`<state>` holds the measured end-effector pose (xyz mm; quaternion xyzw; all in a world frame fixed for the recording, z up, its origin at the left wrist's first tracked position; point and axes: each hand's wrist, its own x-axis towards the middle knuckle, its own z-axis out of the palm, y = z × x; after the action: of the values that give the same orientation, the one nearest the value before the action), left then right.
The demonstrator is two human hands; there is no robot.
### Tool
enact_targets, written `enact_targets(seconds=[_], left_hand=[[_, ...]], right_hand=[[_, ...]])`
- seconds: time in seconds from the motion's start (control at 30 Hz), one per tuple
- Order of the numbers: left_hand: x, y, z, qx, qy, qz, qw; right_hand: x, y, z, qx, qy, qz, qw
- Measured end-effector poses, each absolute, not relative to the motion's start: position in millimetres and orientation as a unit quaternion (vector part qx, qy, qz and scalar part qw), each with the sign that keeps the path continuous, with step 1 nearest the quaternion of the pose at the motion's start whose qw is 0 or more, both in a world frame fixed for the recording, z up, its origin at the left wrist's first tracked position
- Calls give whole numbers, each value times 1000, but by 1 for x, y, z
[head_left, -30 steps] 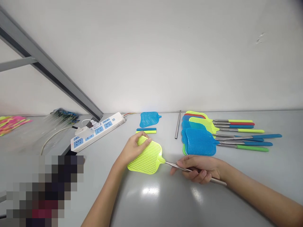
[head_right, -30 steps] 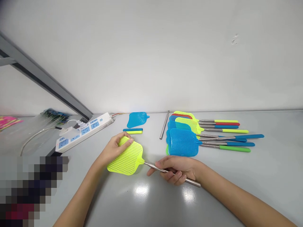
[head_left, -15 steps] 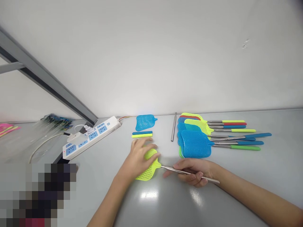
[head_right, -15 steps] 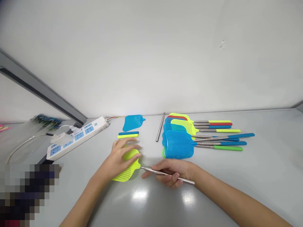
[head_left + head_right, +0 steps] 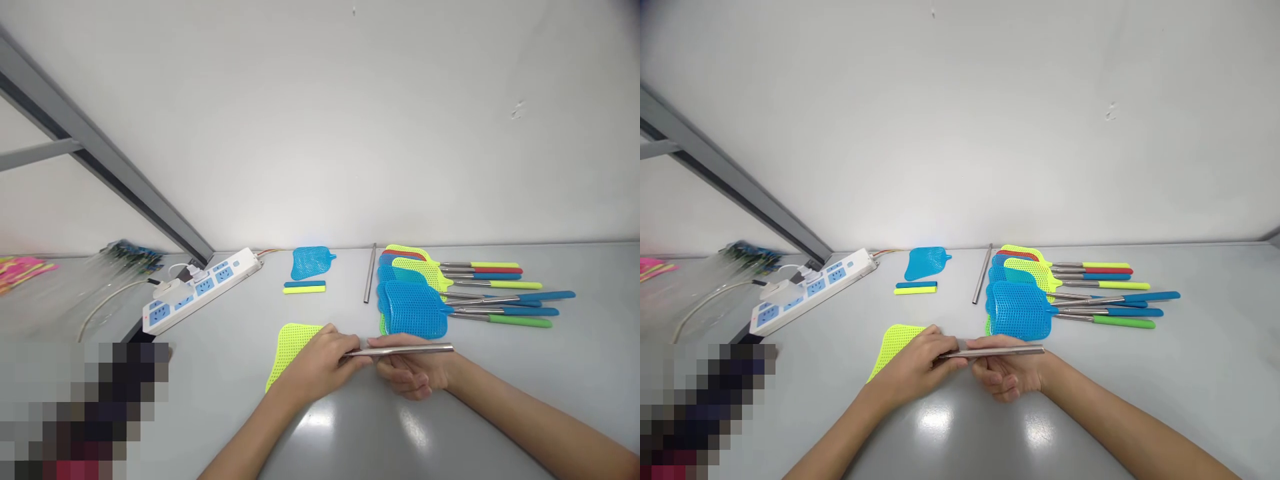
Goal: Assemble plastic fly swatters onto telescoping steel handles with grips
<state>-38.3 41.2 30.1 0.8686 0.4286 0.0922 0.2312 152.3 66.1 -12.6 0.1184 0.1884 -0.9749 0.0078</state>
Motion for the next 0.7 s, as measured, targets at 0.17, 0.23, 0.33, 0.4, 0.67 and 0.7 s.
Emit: enact_targets(seconds=[0.17,0.23,0.33,0.4,0.67,0.7], left_hand=[[-40,42,32,850,461,124,223],[-41,43,32,844,471,136,218],[-42,44,30,845,473,135,212],[-42,44,28,845,474,132,209],[-40,43,28,837,487,145,202],[-40,43,29,836,487,150,203]], right_hand=[[148,60,-9,173,221,-958,-50],[148,58,-7,197,235,-950,-63],[147,56,-3,209,251,-943,-70],[146,55,-3,212,259,-940,-70],[140,51,-4,245,299,-915,-112],[140,50,-4,246,304,-913,-118]])
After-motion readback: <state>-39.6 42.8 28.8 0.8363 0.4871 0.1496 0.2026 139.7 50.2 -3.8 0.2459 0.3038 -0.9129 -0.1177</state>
